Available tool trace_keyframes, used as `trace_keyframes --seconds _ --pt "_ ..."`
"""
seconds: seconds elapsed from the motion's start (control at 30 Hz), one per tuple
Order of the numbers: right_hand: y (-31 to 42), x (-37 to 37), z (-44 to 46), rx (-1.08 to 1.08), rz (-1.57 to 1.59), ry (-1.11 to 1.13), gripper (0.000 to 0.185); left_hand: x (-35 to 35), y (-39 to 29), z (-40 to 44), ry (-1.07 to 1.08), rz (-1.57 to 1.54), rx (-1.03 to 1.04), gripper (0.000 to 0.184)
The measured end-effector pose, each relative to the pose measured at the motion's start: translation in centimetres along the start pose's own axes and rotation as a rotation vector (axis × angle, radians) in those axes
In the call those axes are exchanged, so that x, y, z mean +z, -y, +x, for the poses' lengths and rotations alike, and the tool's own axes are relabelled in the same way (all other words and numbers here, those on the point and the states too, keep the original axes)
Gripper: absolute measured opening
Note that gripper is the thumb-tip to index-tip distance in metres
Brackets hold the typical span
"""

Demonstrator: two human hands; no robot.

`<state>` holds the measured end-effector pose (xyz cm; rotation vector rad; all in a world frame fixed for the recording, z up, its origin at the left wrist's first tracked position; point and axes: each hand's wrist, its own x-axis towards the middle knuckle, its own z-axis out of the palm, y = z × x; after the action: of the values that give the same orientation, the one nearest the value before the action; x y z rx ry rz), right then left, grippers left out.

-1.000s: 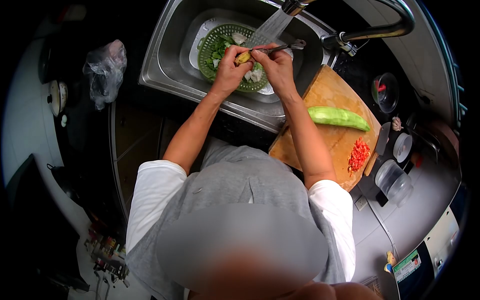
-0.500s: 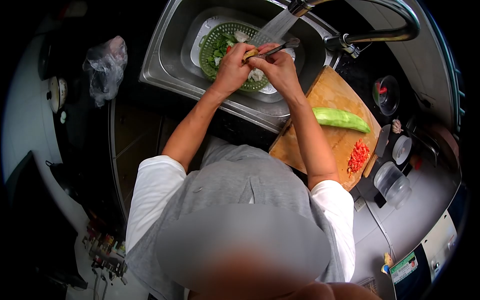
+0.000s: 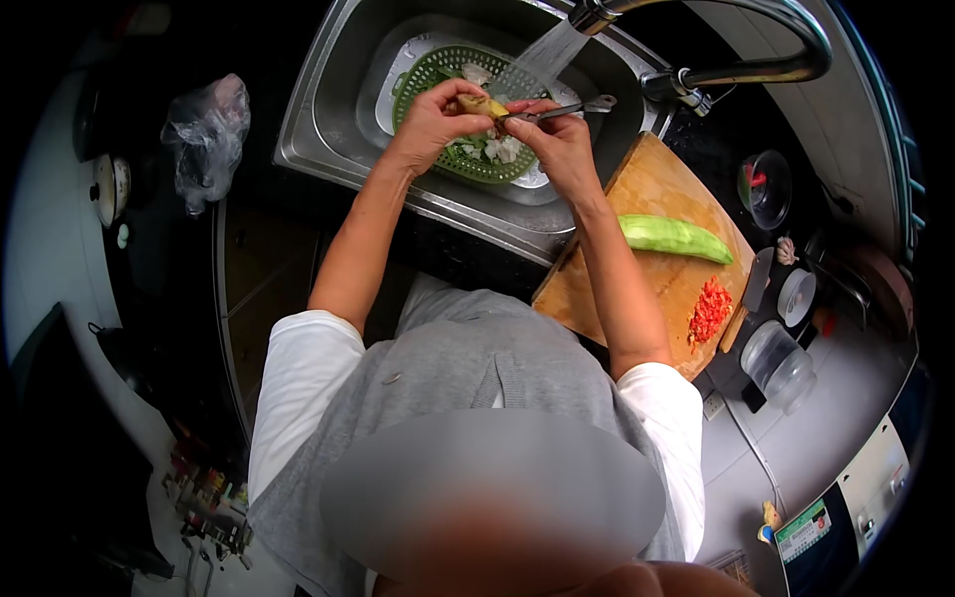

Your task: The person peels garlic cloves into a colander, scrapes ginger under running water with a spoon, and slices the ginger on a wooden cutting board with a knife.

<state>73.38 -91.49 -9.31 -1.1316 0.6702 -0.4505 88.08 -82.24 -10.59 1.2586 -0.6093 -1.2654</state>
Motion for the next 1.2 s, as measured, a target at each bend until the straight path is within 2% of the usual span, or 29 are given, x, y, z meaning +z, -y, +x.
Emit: trace_keyframes --seconds 0.03,0.07,0.1,0.13,0.17,0.2,0.23,0.3,0.33,0.37,0.43,0.5,0.57,0.6,0.67,0.7,0.77,0.8,0.87,0.9,0.97,1.1,1.17,1.2 --pt "-0.3 0.3 0.0 -0.001 0.001 0.002 0.014 -0.1 0.2 -0.1 -0.030 -0.245 -0.030 0.031" --pt "-0.7 0.7 0.0 -0.067 0.007 -0.024 0.015 0.1 0.4 -0.2 -0.048 -0.418 0.002 0.024" --pt "-0.9 0.9 0.0 -0.133 0.014 -0.050 0.015 0.3 1.0 -0.2 -0.048 -0.415 0.001 0.024" --pt "-0.8 1.0 -0.2 -0.134 0.015 -0.050 0.015 0.6 1.7 -0.2 -0.042 -0.615 -0.001 0.022" --pt "-0.4 1.0 -0.5 -0.038 -0.088 -0.025 0.015 0.8 2.1 -0.1 -0.034 -0.815 -0.004 0.022" --pt "-0.3 1.1 -0.7 0.059 -0.191 -0.001 0.015 0.7 2.3 0.0 -0.034 -0.814 -0.004 0.022" --pt "-0.5 0.9 -0.6 0.060 -0.190 -0.002 0.015 0.6 2.6 0.2 -0.050 -0.825 -0.019 0.020" --pt "-0.9 0.6 -0.3 -0.044 -0.095 -0.090 0.015 0.7 2.6 0.2 -0.090 -0.855 -0.048 0.023" --pt "-0.8 0.4 -0.1 -0.055 -0.020 -0.065 0.016 1.0 2.7 0.2 -0.136 -0.829 -0.078 0.021" --pt "-0.5 0.6 0.0 -0.056 -0.019 -0.066 0.016 1.6 2.3 0.2 -0.135 -0.828 -0.078 0.021" --pt "-0.2 1.2 0.1 -0.139 -0.025 -0.016 0.017 2.5 1.9 0.0 -0.268 -0.715 -0.117 0.022" --pt "0.1 0.8 0.1 -0.072 -0.140 0.032 0.013 2.8 2.3 0.1 -0.277 -0.721 -0.101 0.021" --pt "0.2 0.8 0.1 -0.226 -0.429 0.062 0.014 2.9 2.4 0.1 -0.270 -0.688 -0.084 0.018" --pt "0.0 0.7 0.1 -0.225 -0.428 0.062 0.014 2.9 2.4 0.1 -0.270 -0.687 -0.085 0.018" --pt "-0.5 0.5 0.3 -0.500 -0.672 0.039 0.013 3.1 2.5 0.1 -0.244 -0.622 -0.058 0.016" --pt "-0.6 0.5 0.4 -0.501 -0.672 0.038 0.013 3.1 2.8 0.2 -0.243 -0.622 -0.058 0.016" --pt "-0.5 1.0 0.5 -0.745 -0.808 -0.034 0.009 3.1 3.4 0.5 -0.213 -0.605 0.060 0.016" --pt "-0.2 1.4 0.3 -0.744 -0.808 -0.034 0.009 3.2 3.4 0.5 -0.213 -0.605 0.059 0.016" --pt "0.6 1.9 -0.2 -0.206 -0.612 -0.160 0.007 3.4 3.2 0.5 -0.253 -0.640 0.029 0.016" --pt "0.4 1.7 0.2 -0.207 -0.611 -0.161 0.007 3.3 3.0 0.5 -0.252 -0.639 0.029 0.016" --pt "-0.5 1.3 1.1 -0.074 0.225 -0.328 0.008 2.9 2.5 0.2 -0.118 -0.694 -0.015 0.018" --pt "-0.9 0.6 0.9 -0.046 0.240 -0.282 0.010 2.3 2.4 0.3 -0.094 -0.812 -0.116 0.015" --pt "-0.8 0.1 0.8 -0.041 0.194 -0.244 0.009 2.2 2.2 0.2 0.040 -1.016 -0.190 0.014" --pt "-0.8 -0.1 0.8 -0.036 0.152 -0.205 0.008 2.0 2.5 0.2 0.043 -1.017 -0.190 0.014"
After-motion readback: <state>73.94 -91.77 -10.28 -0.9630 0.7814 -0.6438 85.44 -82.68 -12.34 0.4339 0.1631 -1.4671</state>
